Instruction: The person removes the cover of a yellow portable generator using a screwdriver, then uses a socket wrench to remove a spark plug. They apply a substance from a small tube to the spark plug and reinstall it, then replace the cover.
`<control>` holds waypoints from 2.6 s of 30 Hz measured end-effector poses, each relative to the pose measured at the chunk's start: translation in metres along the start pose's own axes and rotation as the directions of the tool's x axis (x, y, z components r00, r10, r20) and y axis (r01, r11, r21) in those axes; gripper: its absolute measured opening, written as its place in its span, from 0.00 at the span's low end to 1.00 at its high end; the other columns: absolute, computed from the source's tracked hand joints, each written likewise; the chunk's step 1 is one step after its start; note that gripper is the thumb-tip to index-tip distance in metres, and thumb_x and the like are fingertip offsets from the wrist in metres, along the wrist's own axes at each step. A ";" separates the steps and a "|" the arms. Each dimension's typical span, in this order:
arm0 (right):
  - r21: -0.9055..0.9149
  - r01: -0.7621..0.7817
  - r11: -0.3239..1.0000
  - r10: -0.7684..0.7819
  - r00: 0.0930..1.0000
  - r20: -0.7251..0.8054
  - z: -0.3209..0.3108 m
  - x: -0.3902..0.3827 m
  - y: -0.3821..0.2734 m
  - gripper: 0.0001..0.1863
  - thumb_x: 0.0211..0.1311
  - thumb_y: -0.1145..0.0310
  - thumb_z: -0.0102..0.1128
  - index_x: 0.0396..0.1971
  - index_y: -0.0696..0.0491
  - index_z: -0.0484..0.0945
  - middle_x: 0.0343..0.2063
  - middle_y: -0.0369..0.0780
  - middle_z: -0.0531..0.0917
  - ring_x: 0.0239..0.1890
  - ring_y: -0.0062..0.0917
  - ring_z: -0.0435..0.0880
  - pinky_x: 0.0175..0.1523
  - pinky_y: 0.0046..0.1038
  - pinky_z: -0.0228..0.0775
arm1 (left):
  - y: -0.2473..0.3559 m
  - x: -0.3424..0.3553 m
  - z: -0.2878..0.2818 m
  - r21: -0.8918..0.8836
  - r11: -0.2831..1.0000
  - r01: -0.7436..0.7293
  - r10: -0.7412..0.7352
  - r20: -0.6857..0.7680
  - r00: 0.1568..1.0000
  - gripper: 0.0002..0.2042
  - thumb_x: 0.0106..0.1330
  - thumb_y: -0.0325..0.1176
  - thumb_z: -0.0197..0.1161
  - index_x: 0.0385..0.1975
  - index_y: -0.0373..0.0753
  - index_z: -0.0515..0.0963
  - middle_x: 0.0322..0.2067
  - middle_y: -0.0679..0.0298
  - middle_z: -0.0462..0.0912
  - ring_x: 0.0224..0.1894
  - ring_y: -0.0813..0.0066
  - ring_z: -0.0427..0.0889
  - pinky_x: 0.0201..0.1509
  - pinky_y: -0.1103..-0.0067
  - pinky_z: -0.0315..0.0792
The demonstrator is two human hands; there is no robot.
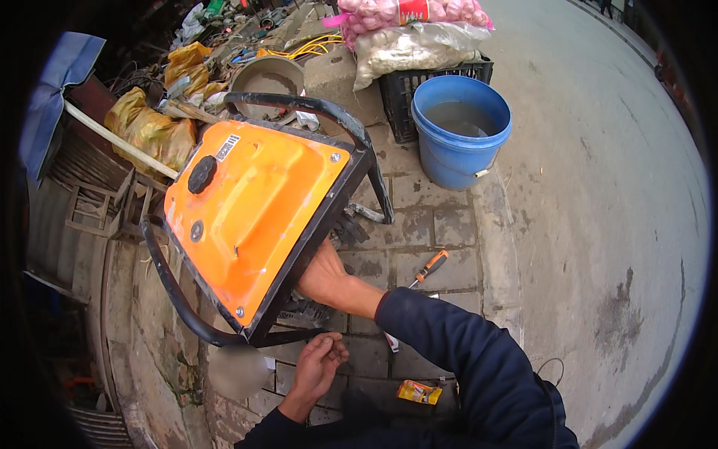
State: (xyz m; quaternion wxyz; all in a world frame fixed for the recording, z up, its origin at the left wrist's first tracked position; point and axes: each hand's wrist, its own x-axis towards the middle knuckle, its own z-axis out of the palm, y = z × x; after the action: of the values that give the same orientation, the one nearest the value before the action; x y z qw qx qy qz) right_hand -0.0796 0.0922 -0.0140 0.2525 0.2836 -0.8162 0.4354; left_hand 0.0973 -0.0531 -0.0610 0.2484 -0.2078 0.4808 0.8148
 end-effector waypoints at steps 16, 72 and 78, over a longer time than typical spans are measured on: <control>0.205 -0.048 0.978 0.094 0.971 -0.221 0.006 -0.007 -0.002 0.16 0.50 0.77 0.65 0.43 0.58 0.82 0.45 0.51 0.84 0.51 0.52 0.79 0.56 0.49 0.69 | -0.009 0.004 0.001 -0.002 1.000 0.016 -0.016 0.037 0.999 0.11 0.79 0.32 0.54 0.51 0.33 0.79 0.39 0.61 0.85 0.42 0.71 0.84 0.51 0.73 0.77; 0.232 -0.929 0.289 0.819 0.365 0.443 -0.041 -0.269 0.006 0.08 0.68 0.75 0.56 0.42 0.60 0.80 0.34 0.43 0.84 0.34 0.29 0.82 0.44 0.32 0.76 | -0.067 0.075 -0.040 0.359 0.931 -0.074 0.089 -0.027 0.996 0.18 0.76 0.27 0.55 0.63 0.33 0.67 0.44 0.57 0.80 0.39 0.72 0.87 0.41 0.77 0.83; 0.524 -0.848 -0.076 0.823 0.243 0.513 -0.021 -0.254 -0.007 0.11 0.73 0.68 0.51 0.41 0.60 0.80 0.32 0.39 0.83 0.29 0.20 0.78 0.36 0.25 0.73 | -0.047 0.043 -0.009 0.649 0.644 -0.406 0.401 0.166 0.901 0.16 0.72 0.25 0.64 0.56 0.33 0.71 0.44 0.61 0.80 0.43 0.74 0.85 0.45 0.79 0.80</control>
State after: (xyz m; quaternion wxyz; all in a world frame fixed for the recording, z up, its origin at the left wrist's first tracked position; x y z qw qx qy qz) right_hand 0.1099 0.1687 -0.1669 -0.2226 -0.2017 -0.5590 0.7729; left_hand 0.0927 -0.0328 -0.1223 0.1201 0.0104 0.7735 0.6223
